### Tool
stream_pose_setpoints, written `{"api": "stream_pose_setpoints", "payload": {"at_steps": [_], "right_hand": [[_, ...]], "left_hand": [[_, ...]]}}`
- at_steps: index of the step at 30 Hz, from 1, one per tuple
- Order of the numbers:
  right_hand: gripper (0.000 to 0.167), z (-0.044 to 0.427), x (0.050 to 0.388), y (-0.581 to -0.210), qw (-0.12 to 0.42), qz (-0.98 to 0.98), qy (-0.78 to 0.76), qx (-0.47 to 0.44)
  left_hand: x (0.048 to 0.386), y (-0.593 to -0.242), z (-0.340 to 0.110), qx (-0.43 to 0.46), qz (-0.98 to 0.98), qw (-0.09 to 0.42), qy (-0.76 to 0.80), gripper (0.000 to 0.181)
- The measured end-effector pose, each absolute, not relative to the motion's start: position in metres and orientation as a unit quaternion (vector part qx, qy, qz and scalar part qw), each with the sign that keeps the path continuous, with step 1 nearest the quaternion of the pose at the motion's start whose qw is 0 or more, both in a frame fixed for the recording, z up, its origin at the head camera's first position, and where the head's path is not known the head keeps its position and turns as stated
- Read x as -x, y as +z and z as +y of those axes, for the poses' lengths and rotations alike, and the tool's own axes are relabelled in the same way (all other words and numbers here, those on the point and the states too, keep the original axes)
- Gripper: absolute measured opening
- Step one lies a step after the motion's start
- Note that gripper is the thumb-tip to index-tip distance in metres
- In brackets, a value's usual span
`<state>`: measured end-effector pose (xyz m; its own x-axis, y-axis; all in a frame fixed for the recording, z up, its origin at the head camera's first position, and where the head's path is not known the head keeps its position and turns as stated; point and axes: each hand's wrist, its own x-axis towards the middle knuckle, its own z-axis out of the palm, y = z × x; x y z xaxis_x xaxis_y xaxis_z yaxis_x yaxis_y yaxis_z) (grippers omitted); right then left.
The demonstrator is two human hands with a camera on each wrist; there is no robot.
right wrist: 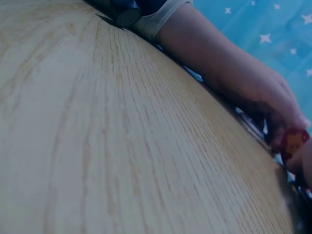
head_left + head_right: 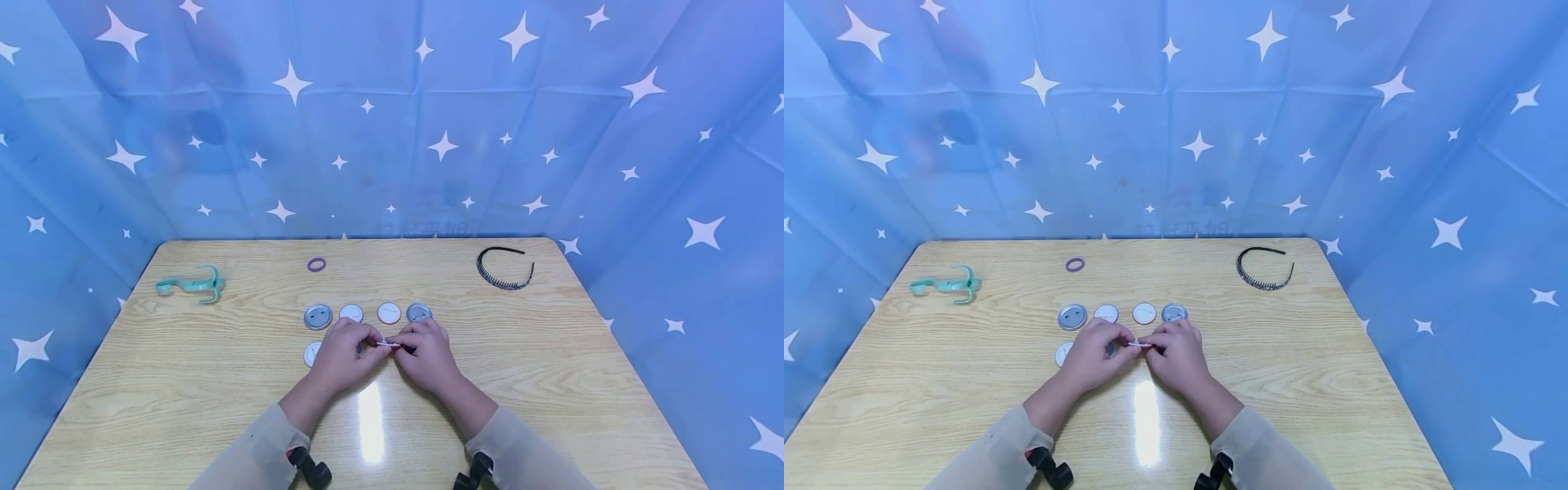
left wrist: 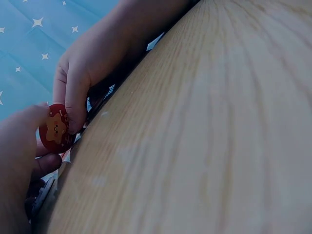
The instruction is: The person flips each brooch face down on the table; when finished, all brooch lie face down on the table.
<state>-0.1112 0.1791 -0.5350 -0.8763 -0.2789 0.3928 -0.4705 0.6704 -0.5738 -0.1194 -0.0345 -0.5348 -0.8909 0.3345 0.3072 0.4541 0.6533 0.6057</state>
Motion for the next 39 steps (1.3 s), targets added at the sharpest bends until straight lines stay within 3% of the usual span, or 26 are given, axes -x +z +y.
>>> {"api": "stream_pose_setpoints", "payload": {"at_steps": [39], "right_hand": [[0.034,0.1833,0.1101,-0.5341,0.103,-0.912,0.338,-0.208]], "left_hand": [[0.1209,-0.5362,-0.0356,0.22,-0.911,0.067,-0.343,0.026]]}}
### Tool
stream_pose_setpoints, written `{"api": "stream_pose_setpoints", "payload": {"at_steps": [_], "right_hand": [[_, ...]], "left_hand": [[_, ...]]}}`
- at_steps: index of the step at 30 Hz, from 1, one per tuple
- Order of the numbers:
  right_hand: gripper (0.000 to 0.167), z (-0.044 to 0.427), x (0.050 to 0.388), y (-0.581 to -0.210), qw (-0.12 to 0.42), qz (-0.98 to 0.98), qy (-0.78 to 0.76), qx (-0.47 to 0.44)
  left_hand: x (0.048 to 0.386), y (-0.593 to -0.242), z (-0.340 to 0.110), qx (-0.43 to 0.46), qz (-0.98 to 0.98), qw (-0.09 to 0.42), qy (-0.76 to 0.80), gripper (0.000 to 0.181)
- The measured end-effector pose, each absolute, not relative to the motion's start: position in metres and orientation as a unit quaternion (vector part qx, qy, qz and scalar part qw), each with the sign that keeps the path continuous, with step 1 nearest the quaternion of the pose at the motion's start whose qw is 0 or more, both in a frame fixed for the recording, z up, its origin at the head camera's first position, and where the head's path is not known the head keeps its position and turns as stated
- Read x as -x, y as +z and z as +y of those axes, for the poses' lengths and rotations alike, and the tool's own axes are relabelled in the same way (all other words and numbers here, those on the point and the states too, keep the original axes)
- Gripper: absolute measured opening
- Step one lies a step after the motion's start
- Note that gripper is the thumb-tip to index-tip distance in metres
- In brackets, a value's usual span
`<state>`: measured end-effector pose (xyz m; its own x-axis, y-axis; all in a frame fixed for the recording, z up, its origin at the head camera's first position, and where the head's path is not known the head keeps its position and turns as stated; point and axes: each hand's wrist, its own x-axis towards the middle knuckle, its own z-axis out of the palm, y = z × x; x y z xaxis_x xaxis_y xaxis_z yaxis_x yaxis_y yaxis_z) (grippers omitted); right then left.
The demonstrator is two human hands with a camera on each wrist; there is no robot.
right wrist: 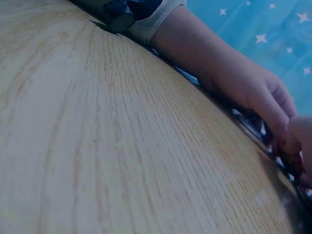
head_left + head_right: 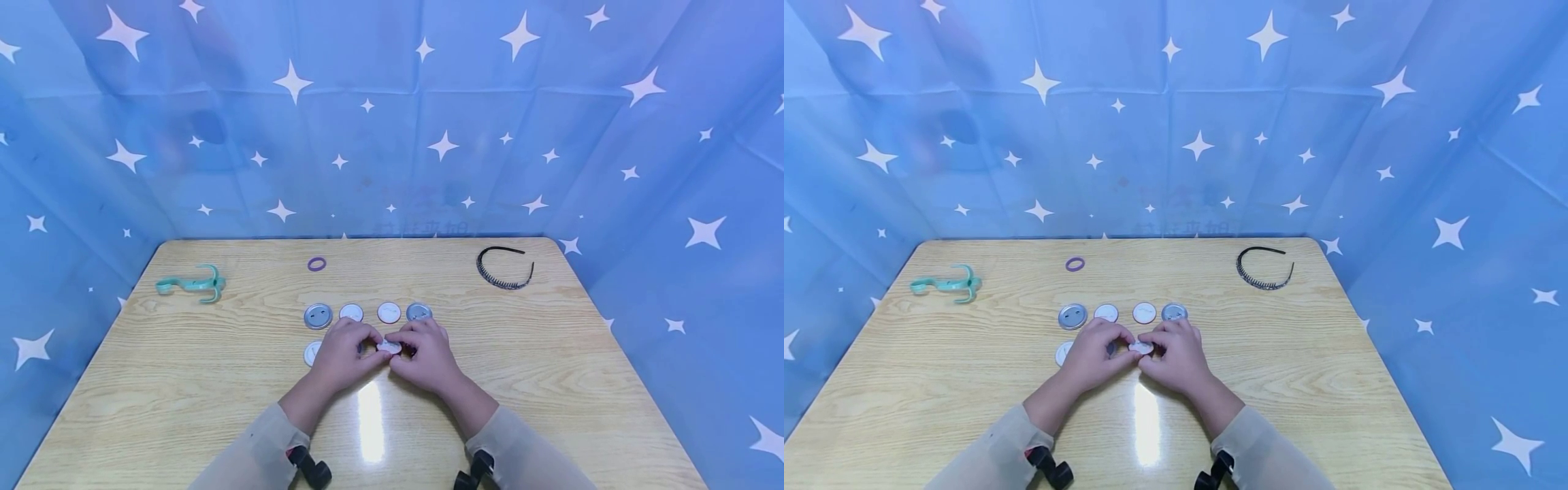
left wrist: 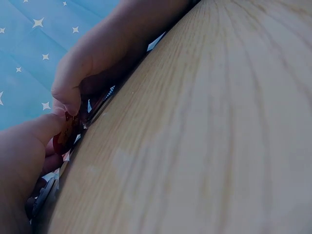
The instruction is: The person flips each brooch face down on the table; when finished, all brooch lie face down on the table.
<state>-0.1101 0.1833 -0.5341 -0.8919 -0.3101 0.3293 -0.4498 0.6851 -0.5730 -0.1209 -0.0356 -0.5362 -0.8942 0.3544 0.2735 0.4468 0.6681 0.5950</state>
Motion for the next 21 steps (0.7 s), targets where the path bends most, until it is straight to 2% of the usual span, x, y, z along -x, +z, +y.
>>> {"api": "stream_pose_setpoints", "payload": {"at_steps": [21], "right_hand": [[0.034,0.1828,0.1074,-0.5301,0.097,-0.908,0.346,-0.213]], "left_hand": [[0.1214,-0.5379,-0.0363,0.238,-0.91,0.073,-0.333,0.026]]}}
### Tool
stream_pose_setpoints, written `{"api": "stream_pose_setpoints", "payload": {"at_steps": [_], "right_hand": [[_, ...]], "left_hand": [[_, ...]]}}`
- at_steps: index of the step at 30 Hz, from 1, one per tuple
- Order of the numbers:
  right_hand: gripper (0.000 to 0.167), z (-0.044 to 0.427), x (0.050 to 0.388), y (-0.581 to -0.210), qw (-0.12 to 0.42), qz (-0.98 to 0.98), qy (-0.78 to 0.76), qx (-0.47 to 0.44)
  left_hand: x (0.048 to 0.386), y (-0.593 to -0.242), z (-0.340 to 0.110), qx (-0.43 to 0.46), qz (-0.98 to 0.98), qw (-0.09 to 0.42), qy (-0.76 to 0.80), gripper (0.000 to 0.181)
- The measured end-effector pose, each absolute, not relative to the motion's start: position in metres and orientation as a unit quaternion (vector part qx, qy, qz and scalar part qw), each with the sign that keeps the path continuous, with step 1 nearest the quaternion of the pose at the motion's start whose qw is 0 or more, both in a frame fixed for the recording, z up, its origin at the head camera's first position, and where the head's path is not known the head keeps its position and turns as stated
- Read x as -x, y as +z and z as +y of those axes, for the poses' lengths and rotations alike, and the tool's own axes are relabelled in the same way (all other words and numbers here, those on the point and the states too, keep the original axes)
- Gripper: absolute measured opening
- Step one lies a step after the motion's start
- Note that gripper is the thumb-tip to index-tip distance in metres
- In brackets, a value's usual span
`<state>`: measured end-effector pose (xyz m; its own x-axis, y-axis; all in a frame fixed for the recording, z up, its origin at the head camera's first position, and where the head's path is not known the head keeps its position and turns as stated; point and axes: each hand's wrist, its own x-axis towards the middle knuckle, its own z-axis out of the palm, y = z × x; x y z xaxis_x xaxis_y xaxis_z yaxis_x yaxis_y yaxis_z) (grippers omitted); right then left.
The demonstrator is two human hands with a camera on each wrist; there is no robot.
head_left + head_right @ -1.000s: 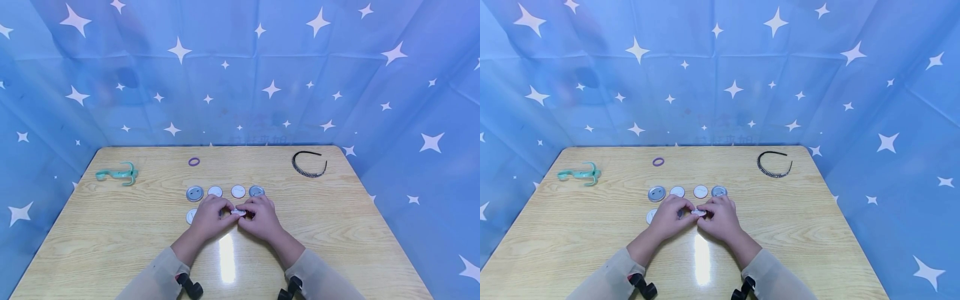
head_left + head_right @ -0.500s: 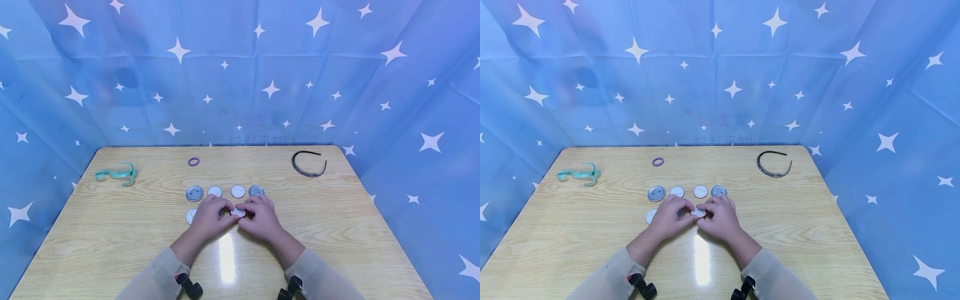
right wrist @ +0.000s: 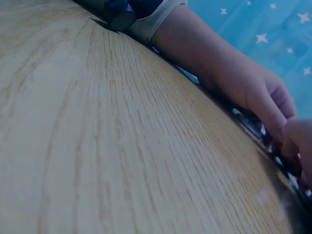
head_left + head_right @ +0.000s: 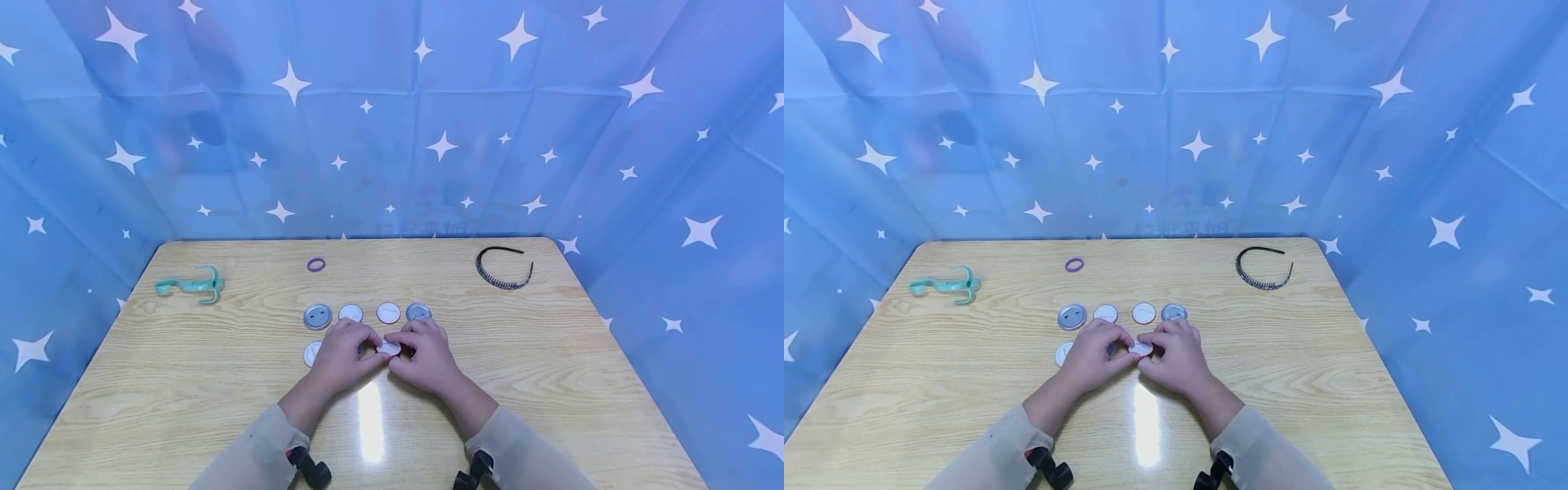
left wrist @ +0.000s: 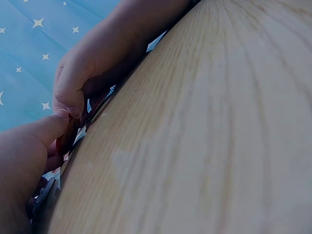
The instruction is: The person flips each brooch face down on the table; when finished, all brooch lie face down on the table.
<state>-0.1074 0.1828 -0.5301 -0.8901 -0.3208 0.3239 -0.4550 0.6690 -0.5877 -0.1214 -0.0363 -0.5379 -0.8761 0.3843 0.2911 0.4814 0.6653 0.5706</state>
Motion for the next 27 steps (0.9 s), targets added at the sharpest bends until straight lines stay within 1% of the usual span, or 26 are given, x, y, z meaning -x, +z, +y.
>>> {"api": "stream_pose_setpoints", "payload": {"at_steps": [6,13,18,21,27], "right_hand": [[0.036,0.1835,0.1078,-0.5326,0.103,-0.91,0.337,-0.218],[0.041,0.1839,0.1086,-0.5366,0.122,-0.914,0.31,-0.233],[0.042,0.1855,0.1072,-0.5358,0.123,-0.914,0.302,-0.241],[0.039,0.1863,0.106,-0.5338,0.14,-0.911,0.3,-0.246],[0.03,0.1897,0.1035,-0.5303,0.194,-0.9,0.301,-0.248]], "left_hand": [[0.1213,-0.5374,-0.0361,0.242,-0.909,0.07,-0.331,0.026],[0.12,-0.5354,-0.0357,0.258,-0.907,0.089,-0.321,0.028],[0.1197,-0.5341,-0.0362,0.265,-0.908,0.087,-0.314,0.029],[0.1205,-0.5353,-0.0365,0.268,-0.909,0.087,-0.308,0.029],[0.1211,-0.5366,-0.0368,0.272,-0.908,0.093,-0.304,0.028]]}}
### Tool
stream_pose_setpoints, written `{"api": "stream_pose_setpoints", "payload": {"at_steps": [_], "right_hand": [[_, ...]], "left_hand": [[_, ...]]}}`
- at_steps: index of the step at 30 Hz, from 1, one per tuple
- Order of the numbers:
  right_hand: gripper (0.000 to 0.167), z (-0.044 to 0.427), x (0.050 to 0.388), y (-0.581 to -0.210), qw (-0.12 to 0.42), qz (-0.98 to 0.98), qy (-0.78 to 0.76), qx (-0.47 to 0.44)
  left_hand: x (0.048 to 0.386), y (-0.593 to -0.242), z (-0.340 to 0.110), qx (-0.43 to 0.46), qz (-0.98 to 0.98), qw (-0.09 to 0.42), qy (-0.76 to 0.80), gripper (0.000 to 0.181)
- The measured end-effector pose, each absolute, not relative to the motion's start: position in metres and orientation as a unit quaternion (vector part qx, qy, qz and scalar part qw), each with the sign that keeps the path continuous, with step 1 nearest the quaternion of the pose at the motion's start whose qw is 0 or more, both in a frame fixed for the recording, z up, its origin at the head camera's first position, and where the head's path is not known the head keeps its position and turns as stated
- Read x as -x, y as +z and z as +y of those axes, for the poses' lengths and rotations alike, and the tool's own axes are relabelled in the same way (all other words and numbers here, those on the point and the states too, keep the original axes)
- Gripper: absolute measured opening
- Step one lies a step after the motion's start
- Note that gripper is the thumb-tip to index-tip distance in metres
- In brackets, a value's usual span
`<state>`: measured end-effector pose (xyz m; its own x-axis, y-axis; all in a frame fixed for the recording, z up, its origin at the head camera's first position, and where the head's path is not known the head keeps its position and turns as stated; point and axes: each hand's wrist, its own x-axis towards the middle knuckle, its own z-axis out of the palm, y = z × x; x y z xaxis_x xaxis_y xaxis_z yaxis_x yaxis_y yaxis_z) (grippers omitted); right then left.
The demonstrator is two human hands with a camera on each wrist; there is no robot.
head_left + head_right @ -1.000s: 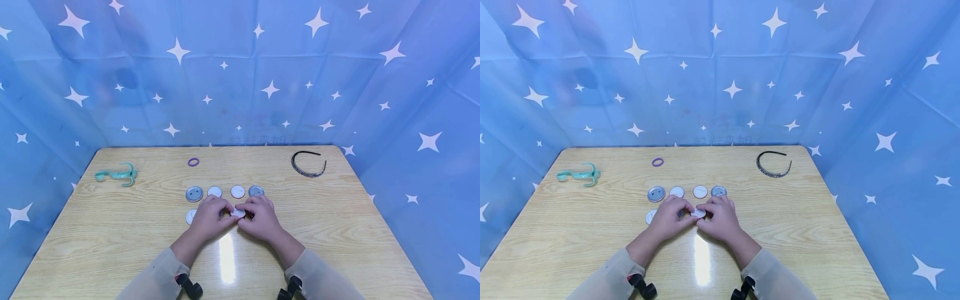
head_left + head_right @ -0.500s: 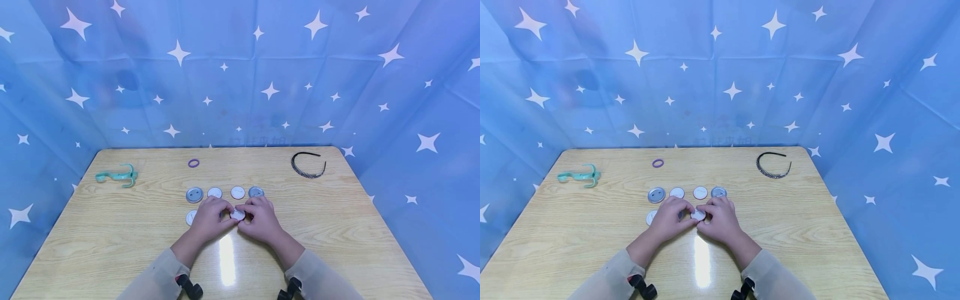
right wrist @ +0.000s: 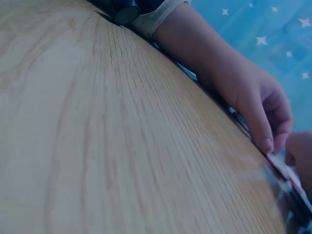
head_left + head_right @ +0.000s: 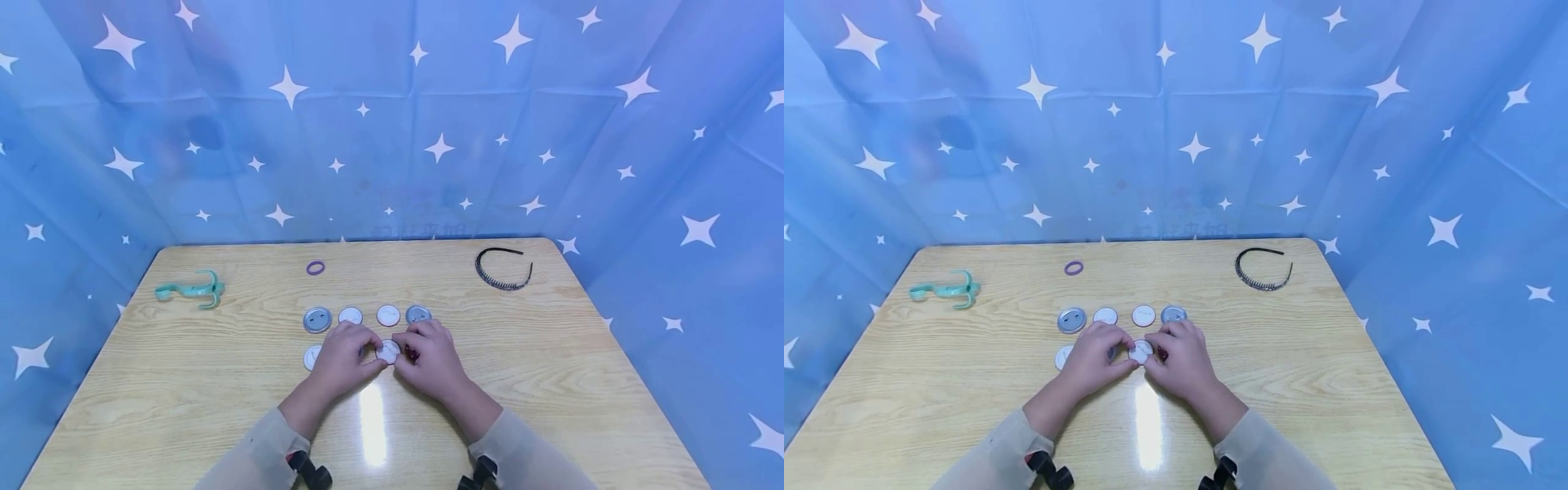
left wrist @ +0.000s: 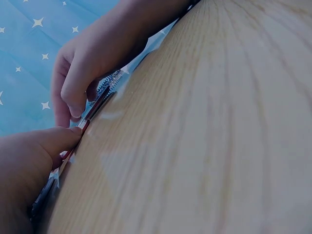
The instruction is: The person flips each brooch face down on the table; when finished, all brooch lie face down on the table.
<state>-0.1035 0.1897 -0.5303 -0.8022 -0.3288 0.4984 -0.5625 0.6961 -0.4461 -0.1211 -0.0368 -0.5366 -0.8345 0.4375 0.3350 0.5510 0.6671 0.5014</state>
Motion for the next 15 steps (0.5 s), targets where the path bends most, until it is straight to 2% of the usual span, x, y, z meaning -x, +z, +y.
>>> {"api": "stream_pose_setpoints", "payload": {"at_steps": [7,11,15], "right_hand": [[0.024,0.203,0.101,-0.533,0.225,-0.897,0.304,-0.23],[0.022,0.212,0.099,-0.535,0.215,-0.904,0.306,-0.205],[0.023,0.221,0.095,-0.536,0.193,-0.908,0.329,-0.173]], "left_hand": [[0.12,-0.537,-0.037,0.288,-0.905,0.107,-0.295,0.027],[0.119,-0.538,-0.037,0.297,-0.902,0.116,-0.292,0.026],[0.119,-0.541,-0.036,0.309,-0.898,0.118,-0.29,0.032]]}}
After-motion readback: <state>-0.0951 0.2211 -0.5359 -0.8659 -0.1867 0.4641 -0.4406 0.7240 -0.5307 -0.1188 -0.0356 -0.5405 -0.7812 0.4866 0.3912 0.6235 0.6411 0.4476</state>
